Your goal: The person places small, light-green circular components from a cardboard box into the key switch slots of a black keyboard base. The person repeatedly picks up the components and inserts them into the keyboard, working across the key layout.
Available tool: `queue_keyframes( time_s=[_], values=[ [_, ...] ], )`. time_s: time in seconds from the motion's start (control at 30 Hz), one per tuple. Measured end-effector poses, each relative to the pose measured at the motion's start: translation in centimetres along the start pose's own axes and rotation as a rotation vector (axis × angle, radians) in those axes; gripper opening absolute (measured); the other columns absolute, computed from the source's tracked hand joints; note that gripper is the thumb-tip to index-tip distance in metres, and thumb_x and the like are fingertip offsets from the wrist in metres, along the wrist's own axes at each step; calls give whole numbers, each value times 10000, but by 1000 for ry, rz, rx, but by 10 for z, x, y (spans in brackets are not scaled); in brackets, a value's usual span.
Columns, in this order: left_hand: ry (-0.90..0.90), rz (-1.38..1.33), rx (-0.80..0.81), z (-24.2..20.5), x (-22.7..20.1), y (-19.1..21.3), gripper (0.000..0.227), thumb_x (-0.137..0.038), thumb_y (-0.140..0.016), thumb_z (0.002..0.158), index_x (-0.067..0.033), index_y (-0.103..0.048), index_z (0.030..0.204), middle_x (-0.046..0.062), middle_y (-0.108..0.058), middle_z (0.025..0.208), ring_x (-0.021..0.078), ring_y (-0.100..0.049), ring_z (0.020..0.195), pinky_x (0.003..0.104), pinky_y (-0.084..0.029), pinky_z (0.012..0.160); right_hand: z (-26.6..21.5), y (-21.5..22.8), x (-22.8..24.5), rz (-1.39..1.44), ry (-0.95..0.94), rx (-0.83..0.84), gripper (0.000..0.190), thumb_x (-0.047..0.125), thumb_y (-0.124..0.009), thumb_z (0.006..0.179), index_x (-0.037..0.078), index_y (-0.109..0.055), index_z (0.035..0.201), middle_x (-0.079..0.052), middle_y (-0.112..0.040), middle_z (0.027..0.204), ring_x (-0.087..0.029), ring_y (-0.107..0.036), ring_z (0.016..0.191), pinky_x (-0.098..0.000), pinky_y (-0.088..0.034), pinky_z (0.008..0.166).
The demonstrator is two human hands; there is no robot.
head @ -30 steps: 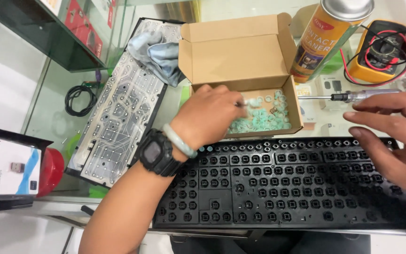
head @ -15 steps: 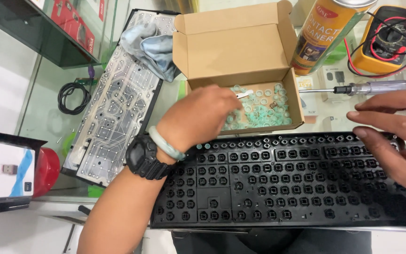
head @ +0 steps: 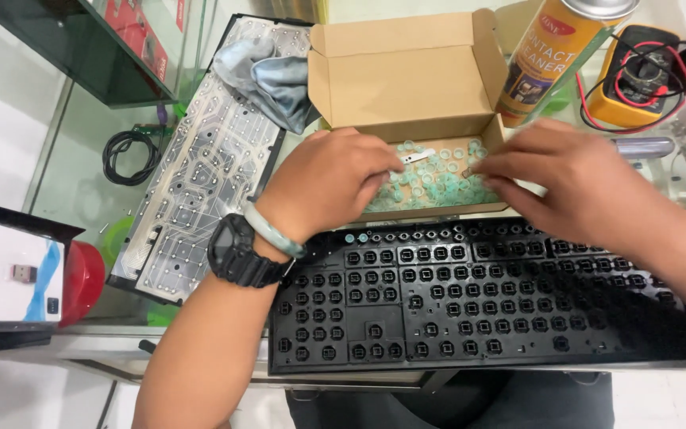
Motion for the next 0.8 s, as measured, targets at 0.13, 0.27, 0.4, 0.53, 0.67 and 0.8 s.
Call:
queue_keyframes(
  time_s=[0.13, 0.27, 0.4, 0.53, 0.67, 0.8],
  values=[
    [88, 17, 150, 4, -6, -18, 339, -54, -640, 902, -230, -788, 1149, -58, -776, 1128, 250, -655, 1036, 547, -491, 920, 34, -31, -5, 41, 46, 91, 90, 53, -672, 955, 30, -750, 994, -111, -677, 921, -308, -646, 798, -422, -481, 791],
    [106, 99, 149, 13, 2, -34, 375, -46, -579, 893, -289, -824, 1041, -51, -768, 957, 286, -638, 951, 512, -478, 762, 47, -44, -2, -12, 69, 66, 92, 58, -723, 936, 37, -760, 1018, -95, -677, 889, -338, -601, 778, -440, -491, 708],
    [102, 153, 114, 23, 8, -43, 333, 26, -653, 747, -260, -815, 802, -9, -765, 826, 318, -705, 840, 507, -522, 694, 50, -39, 0, 13, 57, 27, 115, 19, -714, 938, 24, -752, 1046, -105, -690, 904, -342, -617, 792, -450, -480, 716],
    [116, 185, 96, 30, 12, -47, 211, -33, -671, 755, -207, -791, 764, 46, -748, 803, 346, -706, 768, 517, -559, 620, 46, -19, 5, 23, 64, -9, 93, -8, -712, 964, -22, -750, 1047, -141, -694, 934, -345, -619, 793, -445, -502, 744],
    [145, 282, 128, 34, 14, -52, 165, -35, -693, 695, -197, -724, 680, 77, -704, 738, 381, -691, 683, 519, -547, 544, 31, 5, 10, -48, 32, -32, 110, 7, -729, 985, -28, -755, 1085, -151, -717, 1003, -338, -646, 831, -441, -512, 781],
    [97, 297, 63, 36, 11, -49, 253, 64, -649, 640, -180, -628, 576, 39, -654, 650, 347, -667, 622, 490, -547, 489, 7, 25, 12, -115, -34, -40, 111, 34, -724, 994, 14, -753, 1099, -109, -733, 1048, -294, -682, 893, -421, -518, 809]
  ],
)
Point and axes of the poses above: each hand's wrist, its own z-axis towards the middle knuckle, its own y-axis out of the back of the hand, x = y × z, the point moved 10 cm from there along z, towards the middle knuckle
